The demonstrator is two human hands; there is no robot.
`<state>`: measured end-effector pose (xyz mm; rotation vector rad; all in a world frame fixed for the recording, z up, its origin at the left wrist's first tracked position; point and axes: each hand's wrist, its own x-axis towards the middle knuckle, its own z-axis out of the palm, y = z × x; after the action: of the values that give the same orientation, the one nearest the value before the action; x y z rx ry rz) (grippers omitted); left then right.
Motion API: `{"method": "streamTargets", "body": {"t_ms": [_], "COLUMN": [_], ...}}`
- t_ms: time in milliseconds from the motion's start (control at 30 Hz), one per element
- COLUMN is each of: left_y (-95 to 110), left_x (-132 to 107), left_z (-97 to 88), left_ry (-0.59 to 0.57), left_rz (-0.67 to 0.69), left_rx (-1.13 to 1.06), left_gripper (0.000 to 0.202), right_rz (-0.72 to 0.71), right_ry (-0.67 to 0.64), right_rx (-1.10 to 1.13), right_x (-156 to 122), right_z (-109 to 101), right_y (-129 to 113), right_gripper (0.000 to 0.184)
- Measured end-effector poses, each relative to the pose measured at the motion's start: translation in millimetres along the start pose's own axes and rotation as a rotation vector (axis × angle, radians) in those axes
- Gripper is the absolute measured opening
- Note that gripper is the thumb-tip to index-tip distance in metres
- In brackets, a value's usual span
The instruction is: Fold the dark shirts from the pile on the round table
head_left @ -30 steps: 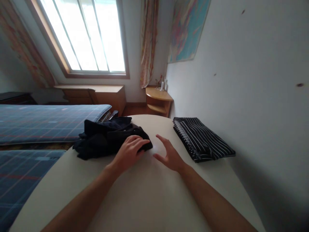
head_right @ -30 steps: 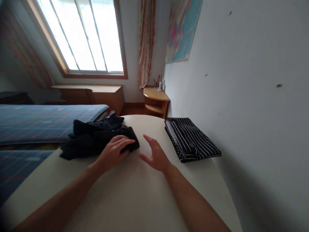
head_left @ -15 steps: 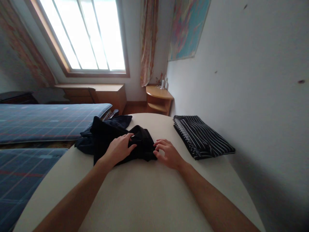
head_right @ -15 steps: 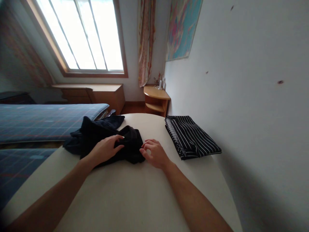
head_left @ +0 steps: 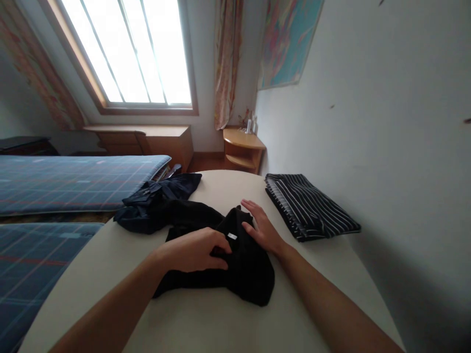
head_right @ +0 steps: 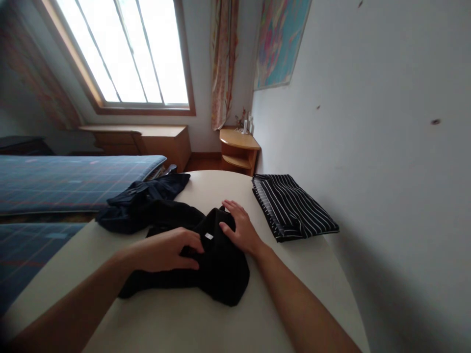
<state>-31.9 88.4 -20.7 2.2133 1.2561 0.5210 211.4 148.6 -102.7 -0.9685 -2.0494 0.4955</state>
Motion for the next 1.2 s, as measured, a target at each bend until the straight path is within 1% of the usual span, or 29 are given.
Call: {"method": "streamTargets", "body": {"t_ms": [33,67,100,133,200,233,267,300,333,367,400,433,500,600,667,733,800,833,867,900,933,967,1000,1033,1067,1100,1133,1167,1200], "left_y": [0,-2,-5,-9,-22,-30,-38,-46,-53,-58,-62,-63,-61,-49,-39,-31,-25,-23,-21,-21,-21,-23,-26,-29,-33,-38,-41,-45,-47], "left_x": [2,4,7,10,16,18,20,21,21,22,21,21,20,18,14,9,5,4,4,5,7,11,15,19,23,26,27,28,27], "left_z": [-5.0,-9.4,-13.0,-15.3,-15.2,-12.9,-9.5,-5.6,-1.5,2.0,4.6,6.3,6.8,5.9,7.1,8.4,6.9,4.5,1.2,-2.8,-6.8,-10.0,-12.0,-12.3,-10.7,-7.5,-3.2,1.8,6.8], "left_ry": [-0.085,-0.118,-0.090,0.005,0.203,0.272,0.317,0.331,0.313,0.270,0.218,0.166,0.105,0.061,-0.063,-0.251,-0.415,-0.467,-0.490,-0.462,-0.370,-0.220,-0.031,0.159,0.317,0.414,0.440,0.411,0.350], "left_rz": [0.103,0.185,0.233,0.235,0.189,0.144,0.082,0.008,-0.074,-0.147,-0.198,-0.222,-0.230,-0.253,-0.274,-0.270,-0.263,-0.257,-0.246,-0.225,-0.196,-0.166,-0.140,-0.122,-0.120,-0.139,-0.171,-0.204,-0.231], "left_rx": [0.009,0.035,0.071,0.121,0.226,0.274,0.312,0.341,0.360,0.369,0.374,0.376,0.389,0.374,0.238,0.061,-0.060,-0.091,-0.120,-0.146,-0.169,-0.197,-0.229,-0.259,-0.281,-0.285,-0.271,-0.239,-0.192], "left_gripper": [0.011,0.013,0.015,0.017,0.022,0.029,0.040,0.054,0.066,0.073,0.076,0.073,0.060,0.034,0.021,0.012,0.008,0.008,0.010,0.013,0.017,0.022,0.027,0.035,0.047,0.062,0.075,0.084,0.090], "right_rz": [0.043,0.091,0.134,0.171,0.213,0.225,0.235,0.246,0.256,0.266,0.276,0.285,0.302,0.346,0.366,0.365,0.346,0.332,0.315,0.297,0.279,0.263,0.253,0.250,0.251,0.257,0.265,0.278,0.293], "right_ry": [-0.029,-0.048,-0.048,-0.026,0.067,0.125,0.182,0.235,0.285,0.332,0.371,0.394,0.400,0.378,0.368,0.342,0.297,0.281,0.272,0.276,0.295,0.327,0.363,0.400,0.433,0.456,0.466,0.467,0.465], "right_rx": [0.038,0.088,0.140,0.188,0.266,0.289,0.296,0.289,0.270,0.245,0.222,0.212,0.230,0.301,0.346,0.379,0.408,0.413,0.408,0.393,0.369,0.340,0.314,0.293,0.277,0.264,0.251,0.235,0.218], "right_x": [0,0,0,1,3,4,5,7,8,9,10,10,10,9,9,9,8,8,7,7,7,7,8,8,9,10,10,11,11], "right_z": [1,2,3,4,5,5,5,4,3,1,0,-1,-3,-2,0,2,3,3,2,1,0,-1,-2,-3,-3,-3,-3,-2,-1], "right_y": [2,3,4,5,7,8,10,12,14,16,18,21,24,24,22,20,18,17,17,17,17,17,18,20,22,24,27,30,33], "right_gripper": [0.054,0.054,0.054,0.054,0.047,0.041,0.035,0.030,0.028,0.027,0.027,0.028,0.027,0.026,0.025,0.023,0.021,0.021,0.020,0.021,0.023,0.027,0.031,0.036,0.041,0.045,0.046,0.047,0.046]}}
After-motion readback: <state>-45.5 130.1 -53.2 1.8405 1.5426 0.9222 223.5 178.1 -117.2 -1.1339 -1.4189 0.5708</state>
